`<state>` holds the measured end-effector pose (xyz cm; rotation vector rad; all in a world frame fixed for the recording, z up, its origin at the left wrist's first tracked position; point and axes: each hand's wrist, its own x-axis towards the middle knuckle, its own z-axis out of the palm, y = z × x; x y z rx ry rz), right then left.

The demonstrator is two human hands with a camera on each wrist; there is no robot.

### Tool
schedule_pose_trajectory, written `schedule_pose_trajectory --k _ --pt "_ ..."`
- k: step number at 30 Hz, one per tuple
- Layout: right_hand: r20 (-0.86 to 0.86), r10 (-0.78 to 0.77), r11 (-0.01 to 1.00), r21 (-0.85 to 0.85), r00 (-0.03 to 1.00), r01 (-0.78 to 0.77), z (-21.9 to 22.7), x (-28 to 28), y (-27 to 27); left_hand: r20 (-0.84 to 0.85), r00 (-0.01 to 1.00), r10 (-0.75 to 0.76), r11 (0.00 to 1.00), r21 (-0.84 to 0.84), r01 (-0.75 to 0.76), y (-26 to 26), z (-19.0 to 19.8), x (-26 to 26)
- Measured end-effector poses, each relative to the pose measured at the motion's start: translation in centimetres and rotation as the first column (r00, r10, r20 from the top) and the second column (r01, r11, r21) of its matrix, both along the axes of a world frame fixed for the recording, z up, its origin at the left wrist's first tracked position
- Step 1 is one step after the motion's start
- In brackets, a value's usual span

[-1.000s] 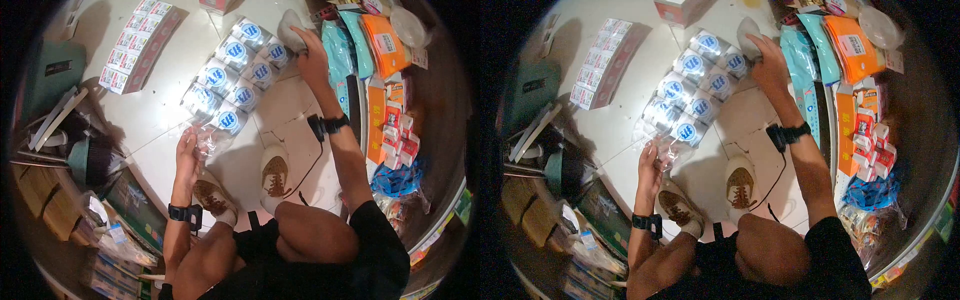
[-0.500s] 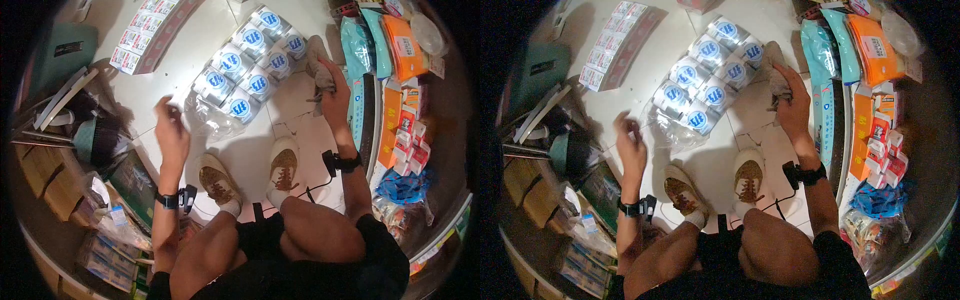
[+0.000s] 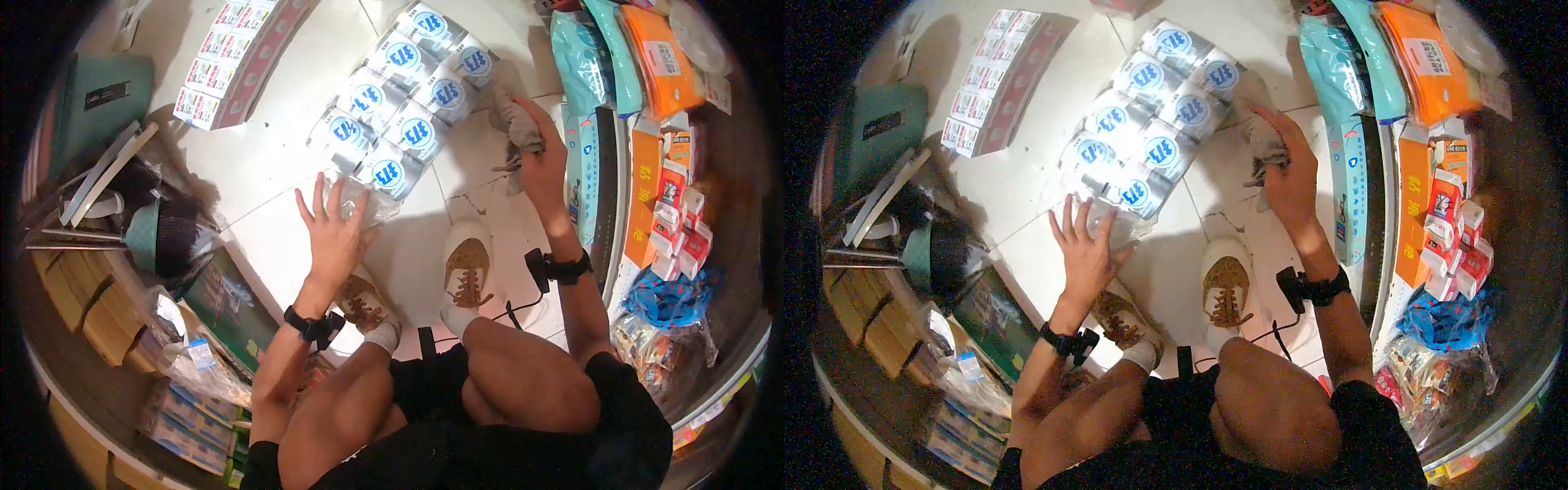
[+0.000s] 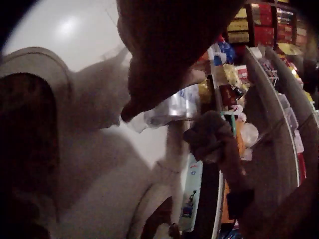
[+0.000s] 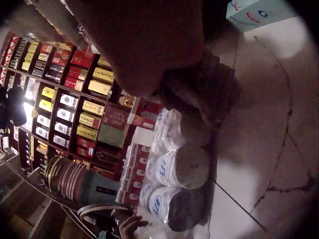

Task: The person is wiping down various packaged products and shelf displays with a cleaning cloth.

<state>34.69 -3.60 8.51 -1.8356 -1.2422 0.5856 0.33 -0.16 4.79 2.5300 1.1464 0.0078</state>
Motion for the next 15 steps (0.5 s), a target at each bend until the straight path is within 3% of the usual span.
schedule_pose_trajectory --k 2,3,6,11,13,14,15 --pt "-0.033 0.004 1.000 0.014 0.999 -0.003 -0.1 -0.3 0.1 0.022 0.994 -0.108 0.987 0.118 0.105 -0.6 -2.5 -0.9" --pt "-0.072 -0.007 1.000 0.003 0.997 0.007 -0.2 -0.4 0.2 0.127 0.985 -0.115 0.981 0.167 0.093 -0.3 -2.8 -0.4" --pt "-0.133 -0.027 1.000 -0.008 0.991 0.026 -0.3 -0.7 0.5 0.166 0.968 -0.188 0.978 0.123 0.169 0.9 -2.7 0.1" --pt "-0.070 -0.029 0.998 0.047 0.997 0.033 -0.2 -1.0 0.5 0.350 0.929 -0.122 0.992 0.074 0.102 2.2 -1.2 1.4" --pt "-0.106 -0.113 0.992 0.037 0.988 0.118 0.2 -1.0 0.3 0.487 0.874 0.007 1.000 -0.023 0.004 2.8 0.3 1.9" --pt "-0.108 -0.117 0.992 0.040 0.987 0.122 0.5 -1.1 0.3 0.485 0.874 0.002 1.000 -0.019 0.009 3.1 1.3 2.0" --pt "-0.090 -0.134 0.987 0.075 0.987 0.140 0.9 -1.1 0.4 0.541 0.830 0.136 0.989 -0.129 -0.078 3.2 2.3 2.1"
